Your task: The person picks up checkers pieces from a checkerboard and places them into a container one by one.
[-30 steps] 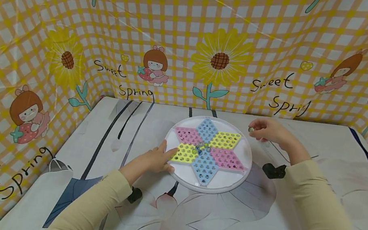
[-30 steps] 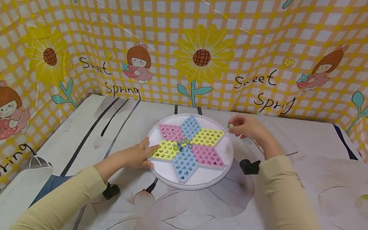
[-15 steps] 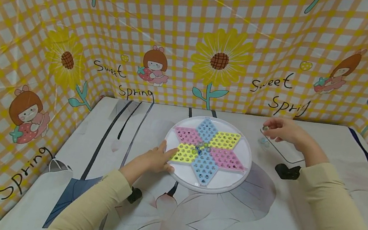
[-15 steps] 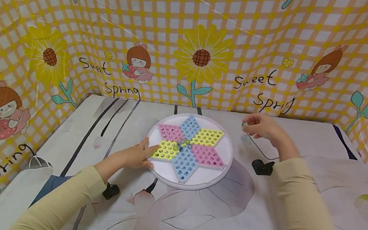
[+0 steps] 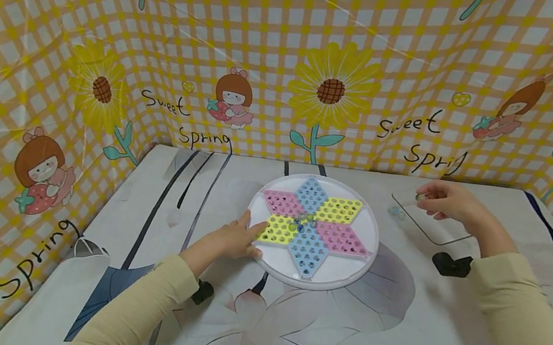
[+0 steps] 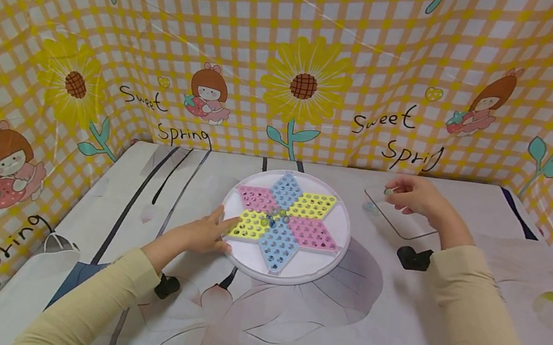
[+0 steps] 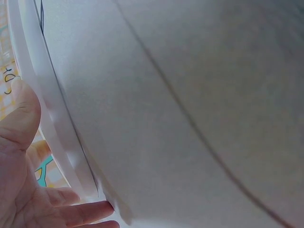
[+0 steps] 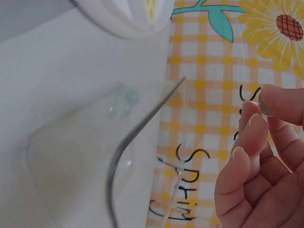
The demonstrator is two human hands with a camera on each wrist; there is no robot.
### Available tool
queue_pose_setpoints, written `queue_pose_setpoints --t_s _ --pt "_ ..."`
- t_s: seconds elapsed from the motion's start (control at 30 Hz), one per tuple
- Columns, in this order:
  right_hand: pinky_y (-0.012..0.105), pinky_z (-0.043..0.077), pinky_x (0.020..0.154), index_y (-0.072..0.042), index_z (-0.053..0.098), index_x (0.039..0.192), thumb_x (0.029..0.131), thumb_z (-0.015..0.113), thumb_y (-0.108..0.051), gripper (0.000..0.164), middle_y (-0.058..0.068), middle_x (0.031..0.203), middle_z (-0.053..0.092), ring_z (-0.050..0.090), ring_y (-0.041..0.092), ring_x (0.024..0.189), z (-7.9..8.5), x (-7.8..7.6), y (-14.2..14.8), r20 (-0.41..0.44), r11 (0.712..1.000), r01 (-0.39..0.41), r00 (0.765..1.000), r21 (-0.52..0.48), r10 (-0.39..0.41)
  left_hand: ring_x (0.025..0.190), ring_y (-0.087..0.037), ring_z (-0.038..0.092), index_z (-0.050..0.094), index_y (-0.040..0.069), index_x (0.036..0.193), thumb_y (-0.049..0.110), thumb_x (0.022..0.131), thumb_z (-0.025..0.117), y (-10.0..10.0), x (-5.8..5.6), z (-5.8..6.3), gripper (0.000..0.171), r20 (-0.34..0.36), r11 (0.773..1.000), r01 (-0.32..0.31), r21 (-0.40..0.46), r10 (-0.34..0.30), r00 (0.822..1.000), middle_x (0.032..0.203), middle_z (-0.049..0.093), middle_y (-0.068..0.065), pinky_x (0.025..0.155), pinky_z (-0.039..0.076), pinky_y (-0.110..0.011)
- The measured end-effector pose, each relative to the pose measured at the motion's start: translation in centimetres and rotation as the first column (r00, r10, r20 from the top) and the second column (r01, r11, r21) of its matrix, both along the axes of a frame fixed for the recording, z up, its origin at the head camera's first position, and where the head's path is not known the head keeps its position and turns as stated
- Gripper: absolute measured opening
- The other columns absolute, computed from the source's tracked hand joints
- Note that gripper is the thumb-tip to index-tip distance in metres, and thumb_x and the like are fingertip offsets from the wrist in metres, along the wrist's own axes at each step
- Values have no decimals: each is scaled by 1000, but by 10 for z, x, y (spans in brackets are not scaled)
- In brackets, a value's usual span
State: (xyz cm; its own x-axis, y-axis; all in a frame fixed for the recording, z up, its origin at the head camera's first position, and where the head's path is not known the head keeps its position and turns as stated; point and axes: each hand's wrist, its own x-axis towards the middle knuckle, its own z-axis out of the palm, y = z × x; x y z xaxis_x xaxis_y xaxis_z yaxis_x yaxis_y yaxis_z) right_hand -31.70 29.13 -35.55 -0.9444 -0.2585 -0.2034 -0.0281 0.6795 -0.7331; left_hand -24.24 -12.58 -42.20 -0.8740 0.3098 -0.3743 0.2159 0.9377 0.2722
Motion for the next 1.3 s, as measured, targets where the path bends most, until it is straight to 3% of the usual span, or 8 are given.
queue_pose_setpoints --t_s 0.4,0.7,1.3 --pt "29 48 72 5 39 123 89 59 -32 54 1 95 56 53 13 83 -9 2 21 55 999 41 998 35 -42 133 -45 21 23 23 146 43 86 55 -1 -4 -7 71 -9 1000 5 11 -5 1000 151 0 -24 105 24 -56" --pt "29 45 69 5 39 123 90 58 -28 50 1 92 55 52 14 81 -17 3 31 50 997 55 997 57 -58 133 -46 20 23 23 146 43 86 55 -1 -2 -5 71 -9 1000 5 20 -4 1000 151 0 -24 105 24 -56" --pt "31 46 66 6 38 126 88 59 -31 58 -7 85 56 51 14 75 -26 4 39 56 993 106 992 60 -109 133 -45 20 22 24 147 44 85 55 -1 -5 -9 72 -4 1000 4 5 -4 1000 151 -1 -24 104 25 -56"
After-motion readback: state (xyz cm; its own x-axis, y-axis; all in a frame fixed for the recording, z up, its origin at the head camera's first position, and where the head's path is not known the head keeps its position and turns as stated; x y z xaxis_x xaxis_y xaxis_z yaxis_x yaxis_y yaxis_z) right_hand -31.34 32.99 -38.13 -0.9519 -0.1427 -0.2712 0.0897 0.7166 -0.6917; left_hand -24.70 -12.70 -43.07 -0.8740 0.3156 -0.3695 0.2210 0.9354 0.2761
